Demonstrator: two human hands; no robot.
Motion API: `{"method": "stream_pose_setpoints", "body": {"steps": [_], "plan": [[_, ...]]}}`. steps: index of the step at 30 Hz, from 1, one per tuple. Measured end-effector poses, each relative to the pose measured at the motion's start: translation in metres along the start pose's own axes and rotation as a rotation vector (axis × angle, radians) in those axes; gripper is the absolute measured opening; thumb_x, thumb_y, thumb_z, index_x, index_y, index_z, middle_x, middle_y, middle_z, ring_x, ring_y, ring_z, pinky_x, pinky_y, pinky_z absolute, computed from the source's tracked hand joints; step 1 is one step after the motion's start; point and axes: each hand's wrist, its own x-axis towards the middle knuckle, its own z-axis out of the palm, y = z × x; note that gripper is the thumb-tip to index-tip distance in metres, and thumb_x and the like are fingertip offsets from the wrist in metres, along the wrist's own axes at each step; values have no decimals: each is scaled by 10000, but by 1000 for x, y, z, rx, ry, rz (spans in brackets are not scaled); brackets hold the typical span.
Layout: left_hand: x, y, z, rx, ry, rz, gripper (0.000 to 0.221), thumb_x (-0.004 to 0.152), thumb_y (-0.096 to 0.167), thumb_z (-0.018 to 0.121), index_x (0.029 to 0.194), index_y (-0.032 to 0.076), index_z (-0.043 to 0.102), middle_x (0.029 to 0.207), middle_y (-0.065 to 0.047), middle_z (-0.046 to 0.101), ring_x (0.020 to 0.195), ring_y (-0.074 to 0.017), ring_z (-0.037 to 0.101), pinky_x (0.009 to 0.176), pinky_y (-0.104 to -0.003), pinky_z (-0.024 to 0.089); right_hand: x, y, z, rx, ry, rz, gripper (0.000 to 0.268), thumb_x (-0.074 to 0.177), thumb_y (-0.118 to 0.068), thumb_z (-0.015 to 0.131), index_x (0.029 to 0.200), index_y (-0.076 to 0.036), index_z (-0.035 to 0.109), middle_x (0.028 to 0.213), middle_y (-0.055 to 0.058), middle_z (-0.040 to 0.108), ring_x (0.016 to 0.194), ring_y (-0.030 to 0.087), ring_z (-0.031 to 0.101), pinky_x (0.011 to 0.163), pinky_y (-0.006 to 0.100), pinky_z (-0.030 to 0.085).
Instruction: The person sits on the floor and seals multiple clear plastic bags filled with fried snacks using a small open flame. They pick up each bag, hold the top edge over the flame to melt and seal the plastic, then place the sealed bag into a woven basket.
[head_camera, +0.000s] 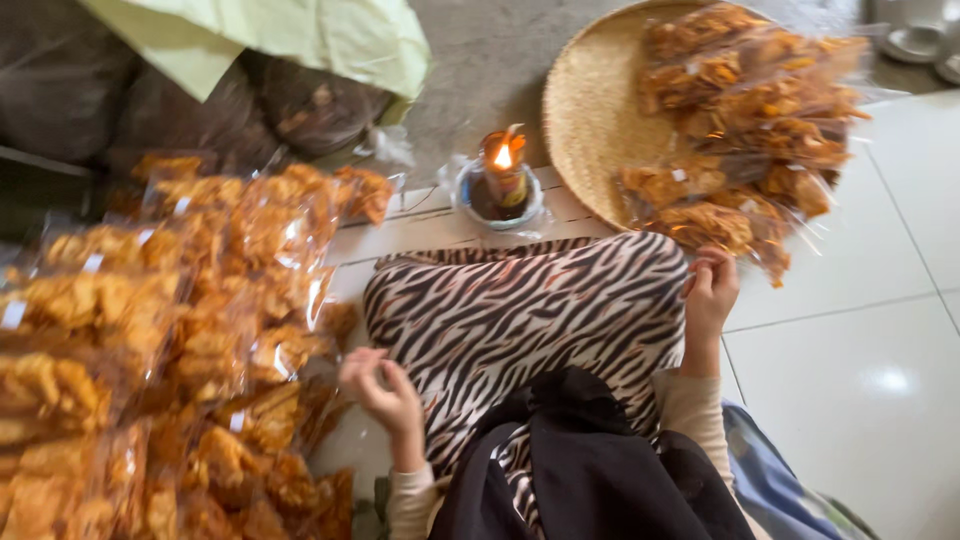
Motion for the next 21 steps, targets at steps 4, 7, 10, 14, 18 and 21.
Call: {"method": "stream_pose_setpoints", "body": {"steps": [4,7,10,14,18,21], "plan": [[-36,34,46,-276,-224,-45,122,971,51,609,1092,35,614,1207,-164,569,1164,-308,580,955,-404,525,40,24,-47,-460,351,-129,268,1002,-118,662,1237,-3,607,1121,124,526,828,169,545,584,281,522],[-44,45,59,-355,-313,-9,116,971,27,605,1086,38,616,1161,-129,604,1168,-301,579,947,-397,520,56,34,-70,-745,487,-222,307,1020,-149,732,1243,35,629,1238,169,492,996,218,574,663,309,588],[-47,47,59,-369,-360,44,105,986,9,597,1086,36,615,1135,-102,624,1195,-302,569,956,-403,509,58,38,-76,-561,361,52,183,1061,-173,689,1105,4,691,1182,139,539,938,193,610,601,295,610],[-55,47,57,-455,-391,-67,95,989,18,589,1081,26,612,1217,-140,570,1155,-269,579,879,-352,538,63,17,-54,-232,245,-60,162,1104,-119,571,1005,3,615,1040,66,592,793,141,659,644,276,588],[-60,41,56,-531,-421,-191,94,996,45,578,1078,29,620,1284,-136,533,971,-190,633,810,-316,558,59,-46,-21,-364,125,-491,137,1130,-28,551,1052,61,621,1105,105,579,858,143,632,738,282,588],[-60,40,56,-612,-420,-232,110,1015,50,555,1103,26,617,1298,-126,527,928,-165,656,806,-303,576,44,-114,-4,-536,146,-763,144,1154,9,597,1026,67,632,1139,152,640,962,186,650,807,296,575]]}}
